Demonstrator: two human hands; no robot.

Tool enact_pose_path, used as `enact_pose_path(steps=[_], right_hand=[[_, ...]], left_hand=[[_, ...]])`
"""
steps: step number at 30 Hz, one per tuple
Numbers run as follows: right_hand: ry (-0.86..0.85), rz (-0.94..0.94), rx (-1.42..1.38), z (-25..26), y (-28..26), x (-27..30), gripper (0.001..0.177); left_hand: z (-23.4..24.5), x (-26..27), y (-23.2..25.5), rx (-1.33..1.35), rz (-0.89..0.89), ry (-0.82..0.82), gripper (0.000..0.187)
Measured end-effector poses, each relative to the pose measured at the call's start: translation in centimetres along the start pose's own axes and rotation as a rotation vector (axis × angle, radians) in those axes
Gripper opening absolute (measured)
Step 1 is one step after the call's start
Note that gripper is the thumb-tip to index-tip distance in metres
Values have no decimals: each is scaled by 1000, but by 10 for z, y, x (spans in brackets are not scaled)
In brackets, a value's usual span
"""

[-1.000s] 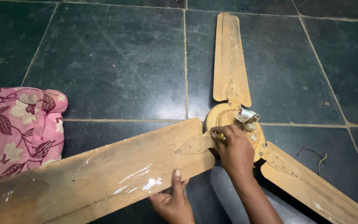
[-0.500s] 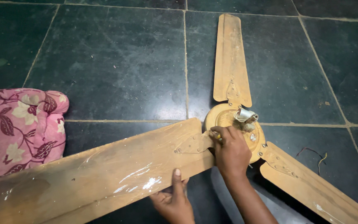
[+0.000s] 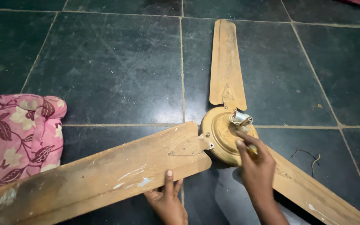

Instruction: The person reassembles a ceiling fan on the floor by attaching each blade to the central hub using a screwdriver and screws. The person aligns each blade, inserts screws, and tightens them to secure the blades in place.

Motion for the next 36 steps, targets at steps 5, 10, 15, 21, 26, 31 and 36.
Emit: enact_pose_path(steps=[5, 10, 15, 21, 26, 31, 36], right_hand=[[117, -414, -217, 26, 23, 3, 30], [159, -510, -502, 26, 24, -10, 30], [171, -631, -648, 30, 41, -14, 32], [197, -690, -821, 38, 56, -20, 34], [225, -730, -850, 39, 63, -20, 31], [226, -755, -886, 36, 73, -20, 31], [240, -796, -926, 25, 97, -14, 42]], left_hand=[[4, -6, -4, -9, 38, -17, 60], [4, -13, -3, -7, -6, -44, 57], [11, -25, -10, -54, -4, -48, 54], [16, -33, -14, -131, 15, -83, 49], [33, -52, -42, -231, 155, -85, 38], [67, -64, -89, -428, 279, -63, 52], [28, -28, -67, -542, -142, -294, 29]])
Point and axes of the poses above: each hand's wrist, its own x-axis away from the middle knuckle, its own z-axis out of the back of the hand, y = z × x, the point moved 6 cm from there along -x, towards the middle knuckle, and after that the axes turned 4 degrees about y, right-handed, at the moved point
